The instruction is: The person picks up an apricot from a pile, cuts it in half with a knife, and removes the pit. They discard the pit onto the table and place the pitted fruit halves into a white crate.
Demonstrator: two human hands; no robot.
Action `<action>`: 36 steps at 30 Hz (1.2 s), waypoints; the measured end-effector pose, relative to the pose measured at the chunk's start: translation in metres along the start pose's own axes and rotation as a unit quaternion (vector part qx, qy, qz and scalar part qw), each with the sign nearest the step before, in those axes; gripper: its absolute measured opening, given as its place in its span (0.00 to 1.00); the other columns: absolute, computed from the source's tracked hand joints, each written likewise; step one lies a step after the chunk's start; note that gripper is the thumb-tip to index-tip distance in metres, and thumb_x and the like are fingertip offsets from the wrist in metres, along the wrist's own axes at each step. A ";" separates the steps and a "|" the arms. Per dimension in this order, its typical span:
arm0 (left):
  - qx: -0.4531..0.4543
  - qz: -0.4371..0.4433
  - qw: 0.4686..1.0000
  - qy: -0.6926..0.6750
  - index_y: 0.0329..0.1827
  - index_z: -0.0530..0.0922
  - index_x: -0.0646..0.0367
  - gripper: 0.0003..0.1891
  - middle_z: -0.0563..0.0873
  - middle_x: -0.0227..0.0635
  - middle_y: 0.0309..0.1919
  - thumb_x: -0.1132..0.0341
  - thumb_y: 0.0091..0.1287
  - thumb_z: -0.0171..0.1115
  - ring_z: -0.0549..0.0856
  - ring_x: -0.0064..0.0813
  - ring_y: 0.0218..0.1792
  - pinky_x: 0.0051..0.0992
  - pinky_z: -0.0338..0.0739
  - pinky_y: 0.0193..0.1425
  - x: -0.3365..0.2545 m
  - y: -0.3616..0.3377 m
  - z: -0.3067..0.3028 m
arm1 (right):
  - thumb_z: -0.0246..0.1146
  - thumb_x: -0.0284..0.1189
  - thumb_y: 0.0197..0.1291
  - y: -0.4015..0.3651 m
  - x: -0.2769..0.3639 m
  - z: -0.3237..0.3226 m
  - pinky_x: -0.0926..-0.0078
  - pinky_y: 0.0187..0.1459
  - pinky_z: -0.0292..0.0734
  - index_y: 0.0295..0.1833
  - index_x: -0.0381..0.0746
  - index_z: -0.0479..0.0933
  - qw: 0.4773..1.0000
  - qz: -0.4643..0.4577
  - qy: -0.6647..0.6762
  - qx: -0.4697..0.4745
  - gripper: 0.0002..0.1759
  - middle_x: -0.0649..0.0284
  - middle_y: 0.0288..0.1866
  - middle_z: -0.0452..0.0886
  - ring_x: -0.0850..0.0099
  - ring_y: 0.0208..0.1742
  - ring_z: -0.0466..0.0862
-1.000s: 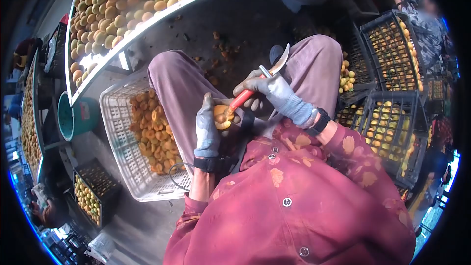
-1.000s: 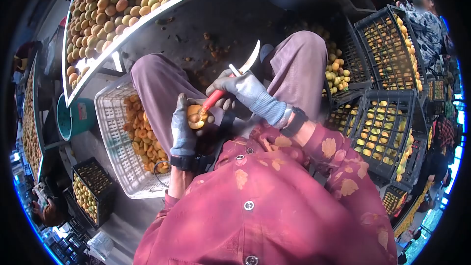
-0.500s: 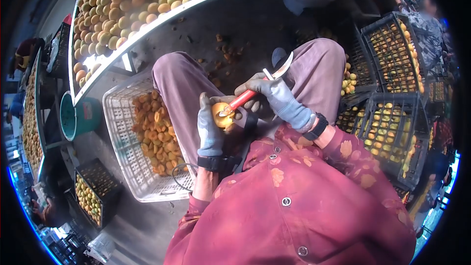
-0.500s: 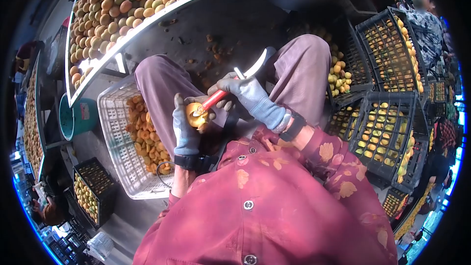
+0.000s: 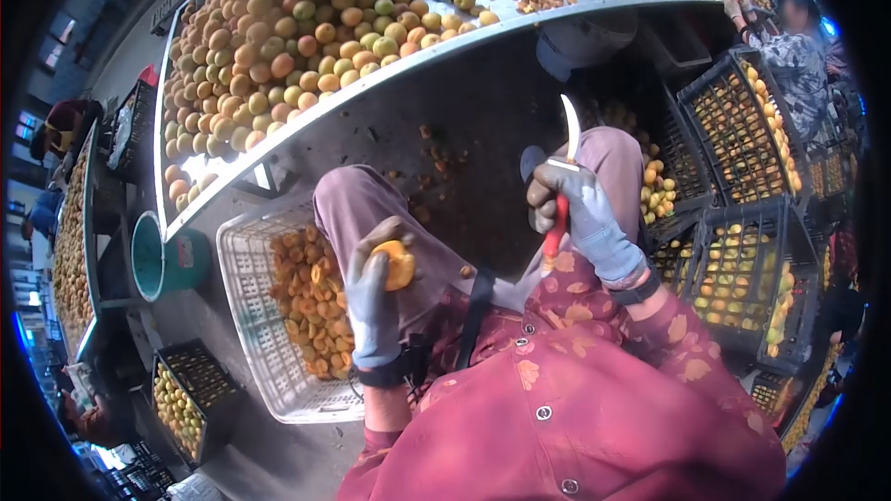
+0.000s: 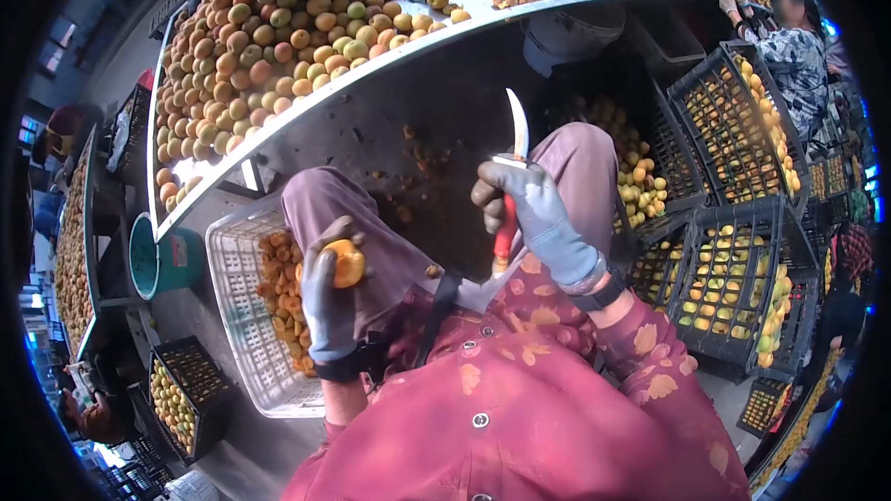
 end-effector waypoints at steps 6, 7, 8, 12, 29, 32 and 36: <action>-0.262 0.034 0.935 0.238 0.67 0.71 0.66 0.24 0.79 0.44 0.59 0.62 0.71 0.53 0.82 0.34 0.53 0.29 0.77 0.57 -0.012 0.014 -0.188 | 0.57 0.34 0.69 0.002 0.010 -0.072 0.81 0.24 0.72 0.34 0.36 0.76 0.991 -0.010 0.049 -0.127 0.13 0.67 0.24 0.77 0.80 0.19 0.73; -0.295 -0.022 0.899 0.323 0.69 0.71 0.65 0.25 0.79 0.45 0.61 0.61 0.71 0.54 0.82 0.35 0.54 0.30 0.76 0.59 -0.005 0.013 -0.213 | 0.58 0.34 0.68 0.002 0.016 -0.081 0.80 0.23 0.71 0.34 0.36 0.77 0.986 -0.015 0.061 -0.157 0.13 0.67 0.23 0.76 0.79 0.19 0.73; -0.306 -0.093 0.844 0.431 0.70 0.70 0.64 0.26 0.78 0.46 0.62 0.61 0.71 0.55 0.82 0.35 0.55 0.30 0.75 0.59 -0.010 0.007 -0.213 | 0.59 0.35 0.67 0.003 0.012 -0.095 0.79 0.22 0.71 0.33 0.37 0.76 0.985 0.002 0.078 -0.152 0.13 0.67 0.22 0.75 0.78 0.18 0.72; -0.291 -0.003 0.834 0.469 0.70 0.71 0.62 0.26 0.82 0.48 0.59 0.62 0.70 0.58 0.82 0.33 0.56 0.29 0.74 0.60 -0.024 0.009 -0.210 | 0.61 0.36 0.65 0.008 0.004 -0.136 0.77 0.19 0.68 0.33 0.39 0.75 0.980 0.025 0.106 -0.169 0.12 0.67 0.19 0.72 0.76 0.15 0.69; -0.131 0.249 0.694 0.663 0.55 0.81 0.52 0.14 0.84 0.33 0.56 0.63 0.69 0.56 0.84 0.37 0.53 0.31 0.78 0.58 -0.145 0.258 -0.098 | 0.55 0.28 0.58 0.013 0.014 -0.128 0.80 0.13 0.58 0.25 0.35 0.71 0.963 0.097 0.024 -0.251 0.11 0.68 0.15 0.65 0.79 0.10 0.61; -0.211 0.164 0.765 0.586 0.65 0.77 0.54 0.27 0.82 0.46 0.58 0.51 0.65 0.59 0.80 0.45 0.60 0.34 0.72 0.65 -0.165 0.306 -0.096 | 0.55 0.27 0.56 0.016 0.015 -0.127 0.80 0.13 0.57 0.24 0.34 0.70 0.962 0.114 0.031 -0.247 0.10 0.67 0.15 0.65 0.80 0.10 0.61; -0.235 0.145 0.683 0.676 0.69 0.72 0.57 0.34 0.78 0.51 0.63 0.48 0.63 0.61 0.76 0.45 0.65 0.36 0.68 0.69 -0.170 0.362 -0.098 | 0.55 0.29 0.58 0.019 0.013 -0.128 0.80 0.13 0.57 0.25 0.34 0.71 0.960 0.121 0.037 -0.251 0.11 0.66 0.16 0.67 0.80 0.10 0.60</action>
Point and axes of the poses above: each hand's wrist, its own y-axis towards the middle knuckle, its own z-axis out of the palm, x = y × z, the point moved 6 cm from there along y, towards the middle knuckle
